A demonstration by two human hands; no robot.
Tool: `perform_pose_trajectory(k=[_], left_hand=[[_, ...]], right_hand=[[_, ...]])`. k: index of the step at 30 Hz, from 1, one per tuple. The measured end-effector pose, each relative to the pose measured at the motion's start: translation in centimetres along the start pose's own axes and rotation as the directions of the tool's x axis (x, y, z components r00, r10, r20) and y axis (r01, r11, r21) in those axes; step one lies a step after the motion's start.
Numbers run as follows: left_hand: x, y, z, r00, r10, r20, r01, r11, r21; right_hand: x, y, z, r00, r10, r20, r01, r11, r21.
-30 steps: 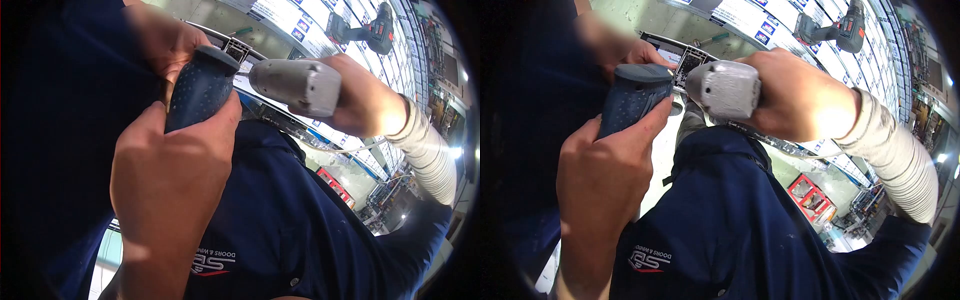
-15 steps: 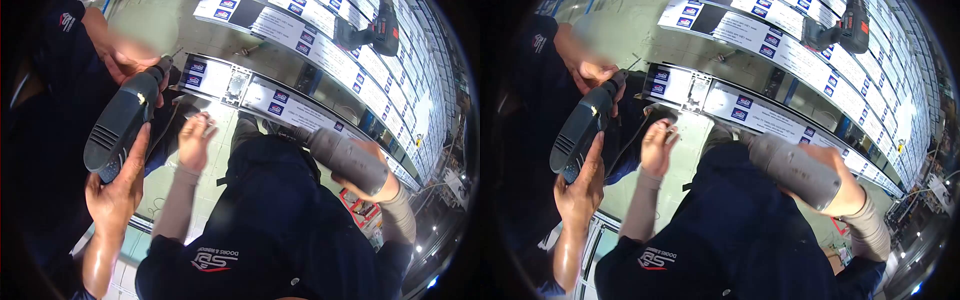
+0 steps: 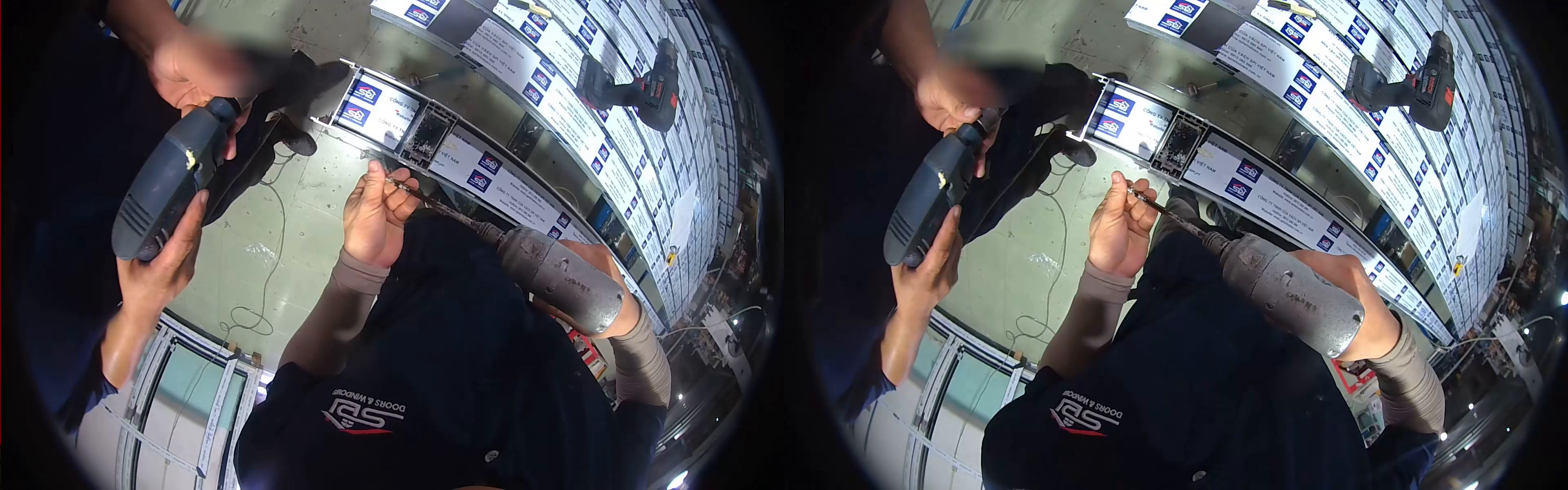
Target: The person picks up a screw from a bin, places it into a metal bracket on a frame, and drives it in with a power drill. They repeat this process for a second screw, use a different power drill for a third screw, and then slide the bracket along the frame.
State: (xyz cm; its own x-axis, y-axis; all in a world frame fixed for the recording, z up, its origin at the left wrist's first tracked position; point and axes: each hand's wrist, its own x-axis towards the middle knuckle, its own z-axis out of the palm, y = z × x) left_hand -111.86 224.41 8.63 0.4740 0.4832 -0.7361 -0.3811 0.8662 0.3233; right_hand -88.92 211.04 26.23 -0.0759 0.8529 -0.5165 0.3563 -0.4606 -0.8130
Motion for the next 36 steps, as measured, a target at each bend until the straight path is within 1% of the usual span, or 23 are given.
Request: perform_pose_trajectory(k=[2, 4, 5, 6, 7, 10, 11, 13, 15, 17, 19, 20, 21, 22, 23, 24, 25, 27, 28, 31, 33, 35, 36], left_hand=[[0.3, 0.0, 0.2, 1.0, -0.024, 0.007, 0.024, 1.0, -0.009], [0.5, 0.1, 0.7, 0.999, -0.046, 0.022, 0.046, 0.999, -0.017], [0.4, 0.4, 1.0, 0.998, -0.044, 0.043, 0.046, 0.997, -0.057], [0.4, 0.5, 1.2, 0.997, -0.039, 0.062, 0.045, 0.994, -0.099], [0.6, 0.5, 1.2, 0.997, -0.043, 0.067, 0.05, 0.994, -0.1], [1.2, 0.4, 1.2, 0.997, -0.057, 0.054, 0.061, 0.995, -0.078], [1.2, 0.5, 1.4, 0.997, -0.063, 0.042, 0.065, 0.996, -0.063], [1.4, 0.7, 1.7, 0.997, -0.072, 0.032, 0.074, 0.996, -0.047], [1.5, 0.7, 1.9, 0.996, -0.094, 0.001, 0.094, 0.995, -0.023], [1.6, 0.9, 2.0, 0.994, -0.109, 0.011, 0.109, 0.994, -0.01], [1.6, 0.7, 2.2, 0.992, -0.123, 0.016, 0.123, 0.992, -0.002], [1.5, 0.3, 2.5, 0.987, -0.16, 0.02, 0.161, 0.986, -0.038], [1.4, -0.1, 2.8, 0.981, -0.193, 0.023, 0.194, 0.978, -0.077], [1.4, -0.6, 2.8, 0.982, -0.186, 0.019, 0.187, 0.979, -0.083], [1.5, -1.3, 2.9, 0.969, -0.222, 0.108, 0.236, 0.962, -0.14], [1.6, -1.7, 3.2, 0.946, -0.252, 0.204, 0.291, 0.938, -0.19], [1.6, -2.0, 3.4, 0.945, -0.25, 0.212, 0.291, 0.937, -0.192], [1.4, -2.5, 3.6, 0.915, -0.312, 0.257, 0.381, 0.878, -0.289], [1.6, -2.6, 3.6, 0.914, -0.31, 0.26, 0.382, 0.874, -0.3], [1.9, -2.7, 3.2, 0.921, -0.306, 0.239, 0.385, 0.801, -0.458], [2.4, -2.9, 2.6, 0.924, -0.286, 0.255, 0.378, 0.793, -0.479], [3.0, -3.2, 2.2, 0.928, -0.226, 0.297, 0.351, 0.8, -0.487], [3.2, -3.2, 2.0, 0.926, -0.241, 0.289, 0.359, 0.797, -0.486]], right_hand=[[0.1, -0.5, 0.1, 1.0, 0.018, 0.008, -0.018, 0.999, -0.027], [0.0, -0.7, 0.2, 1.0, -0.001, -0.009, 0.001, 1.0, -0.031], [-0.1, -1.0, 0.2, 1.0, 0.006, -0.015, -0.006, 0.999, -0.033], [-0.2, -1.2, 0.1, 1.0, -0.03, -0.009, 0.029, 0.996, -0.088], [-0.3, -1.4, 0.1, 0.998, -0.065, 0.0, 0.064, 0.987, -0.144], [-0.5, -1.4, 0.1, 0.996, -0.09, 0.0, 0.088, 0.976, -0.199], [-0.4, -1.5, 0.1, 0.996, -0.088, 0.0, 0.086, 0.976, -0.201], [-0.2, -1.9, 0.1, 0.999, -0.036, -0.039, 0.031, 0.992, -0.121], [0.0, -2.5, -0.1, 0.999, -0.018, -0.034, 0.013, 0.991, -0.133], [-0.2, -2.4, -0.1, 0.999, -0.004, -0.032, -0.001, 0.989, -0.147], [-1.0, -1.7, 0.5, 0.983, -0.132, -0.125, 0.091, 0.953, -0.289], [-1.0, -2.1, 0.6, 0.984, -0.131, -0.12, 0.091, 0.953, -0.288], [-0.7, -3.0, 0.5, 0.984, -0.069, -0.164, 0.029, 0.972, -0.231], [-0.5, -3.6, 0.3, 0.982, -0.041, -0.184, 0.002, 0.979, -0.205], [-0.4, -4.1, 0.1, 0.979, -0.012, -0.203, -0.024, 0.984, -0.177], [-0.3, -4.4, -0.1, 0.98, -0.006, -0.201, -0.044, 0.968, -0.247], [-0.3, -4.8, -0.3, 0.98, 0.003, -0.199, -0.068, 0.946, -0.316], [1.4, -7.3, -1.5, 0.977, 0.175, -0.123, -0.201, 0.946, -0.254], [2.1, -7.9, -1.8, 0.981, 0.142, -0.129, -0.175, 0.935, -0.307], [4.2, -8.9, -2.1, 0.988, 0.037, -0.147, -0.084, 0.941, -0.328], [5.4, -9.6, -2.1, 0.99, 0.087, -0.114, -0.121, 0.931, -0.344], [6.6, -10.4, -2.1, 0.987, 0.135, -0.086, -0.157, 0.922, -0.353], [7.0, -10.6, -2.0, 0.989, 0.124, -0.079, -0.145, 0.917, -0.372]])
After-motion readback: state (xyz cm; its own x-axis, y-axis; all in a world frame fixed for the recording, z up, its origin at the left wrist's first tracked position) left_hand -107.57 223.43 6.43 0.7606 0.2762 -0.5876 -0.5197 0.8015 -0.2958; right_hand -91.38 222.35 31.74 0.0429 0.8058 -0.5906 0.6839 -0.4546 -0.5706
